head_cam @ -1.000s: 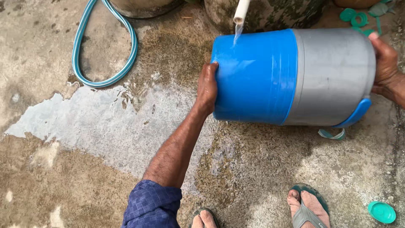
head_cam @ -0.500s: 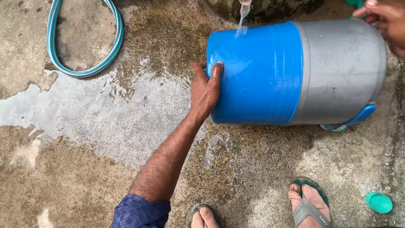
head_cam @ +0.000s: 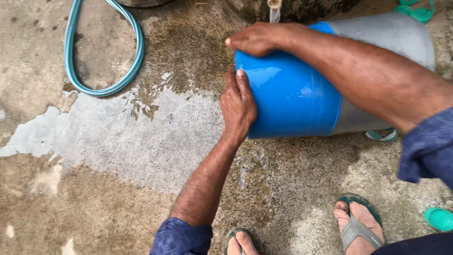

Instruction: The person rolls a large blue and gray plastic water container on wet concrete and rinses its exterior under a running tap, rubbing the surface with both hands. They rotate the container to rinse different sides, open and close its small cap, and continue rubbing and rinsing the body of the container.

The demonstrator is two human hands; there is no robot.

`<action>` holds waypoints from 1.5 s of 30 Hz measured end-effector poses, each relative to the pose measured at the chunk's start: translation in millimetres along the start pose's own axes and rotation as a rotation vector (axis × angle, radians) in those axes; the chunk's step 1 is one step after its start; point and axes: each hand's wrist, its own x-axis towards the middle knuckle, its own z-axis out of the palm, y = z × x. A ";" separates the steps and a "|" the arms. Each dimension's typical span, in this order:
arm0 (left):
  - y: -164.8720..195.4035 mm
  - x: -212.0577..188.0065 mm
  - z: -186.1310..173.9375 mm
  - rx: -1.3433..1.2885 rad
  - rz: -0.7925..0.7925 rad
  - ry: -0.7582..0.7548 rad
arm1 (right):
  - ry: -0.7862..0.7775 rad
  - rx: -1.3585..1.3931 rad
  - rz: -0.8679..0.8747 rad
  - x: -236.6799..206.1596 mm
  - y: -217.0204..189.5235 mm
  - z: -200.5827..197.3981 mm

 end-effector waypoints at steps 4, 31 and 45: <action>0.4 -16.1 -3.5 0.007 0.193 0.129 | -0.133 -0.029 0.270 20.1 5.8 -15.9; 33.2 51.3 28.2 0.668 0.411 0.063 | 0.172 -0.145 0.111 -112.1 108.4 -35.6; 73.0 142.0 67.2 0.564 0.562 -0.629 | 0.192 -0.195 0.161 -101.4 135.9 -25.2</action>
